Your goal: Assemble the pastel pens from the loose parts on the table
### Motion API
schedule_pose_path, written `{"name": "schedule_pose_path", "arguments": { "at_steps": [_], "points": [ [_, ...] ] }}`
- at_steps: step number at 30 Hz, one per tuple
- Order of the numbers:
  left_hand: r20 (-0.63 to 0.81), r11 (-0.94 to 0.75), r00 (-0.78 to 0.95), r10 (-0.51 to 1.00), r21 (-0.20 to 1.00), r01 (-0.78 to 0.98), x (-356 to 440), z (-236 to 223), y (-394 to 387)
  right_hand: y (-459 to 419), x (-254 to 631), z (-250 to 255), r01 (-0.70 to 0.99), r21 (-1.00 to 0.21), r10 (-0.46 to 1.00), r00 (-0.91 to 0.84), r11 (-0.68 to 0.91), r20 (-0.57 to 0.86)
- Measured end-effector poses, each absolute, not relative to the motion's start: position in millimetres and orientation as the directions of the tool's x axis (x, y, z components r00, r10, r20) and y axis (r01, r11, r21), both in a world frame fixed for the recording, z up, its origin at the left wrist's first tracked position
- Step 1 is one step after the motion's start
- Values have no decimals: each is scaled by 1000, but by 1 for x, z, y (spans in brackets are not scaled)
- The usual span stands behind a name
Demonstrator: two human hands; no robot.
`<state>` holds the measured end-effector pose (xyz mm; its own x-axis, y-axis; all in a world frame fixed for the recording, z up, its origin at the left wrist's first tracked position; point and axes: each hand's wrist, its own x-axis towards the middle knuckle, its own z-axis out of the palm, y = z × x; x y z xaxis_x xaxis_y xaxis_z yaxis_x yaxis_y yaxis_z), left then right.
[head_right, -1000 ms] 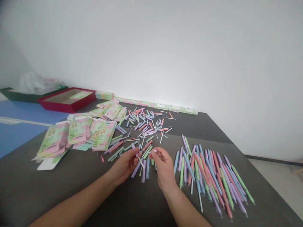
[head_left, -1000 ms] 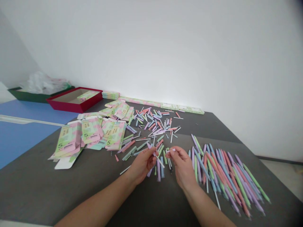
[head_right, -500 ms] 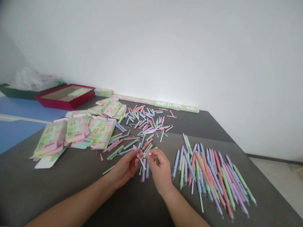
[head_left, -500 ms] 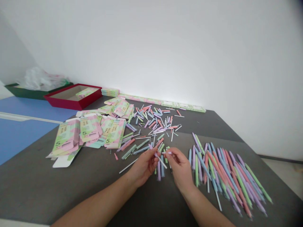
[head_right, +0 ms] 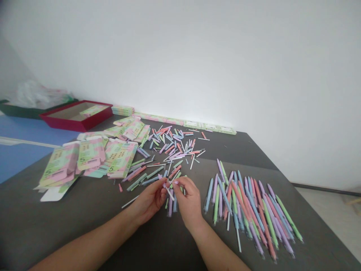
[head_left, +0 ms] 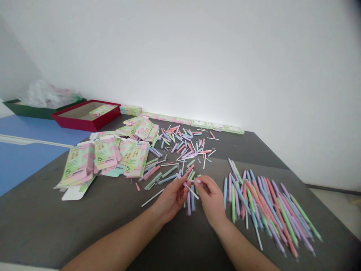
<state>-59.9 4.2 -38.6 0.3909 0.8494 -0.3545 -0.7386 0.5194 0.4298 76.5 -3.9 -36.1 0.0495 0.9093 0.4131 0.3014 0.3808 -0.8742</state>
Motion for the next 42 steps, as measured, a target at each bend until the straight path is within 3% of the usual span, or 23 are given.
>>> {"name": "schedule_pose_path", "arguments": {
  "at_steps": [16,24,31,37,42],
  "points": [
    [-382,547,416,825,359,-756,-59,-38,4,2,79,-34,226,-907,935,-79,354,345],
    [-399,541,390,830,407,-736,-60,-40,4,4,77,-34,225,-902,929,-122,369,349],
    [-382,556,415,826,426,-714,-58,-43,4,3,79,-32,193,-917,934,9,349,358],
    [-413,538,376,830,410,-737,-60,-40,7,4,85,-33,65,-982,975,125,175,182],
    [-427,573,404,809,423,-702,-58,-37,4,5,88,-31,149,-960,955,147,237,259]
  ]
}}
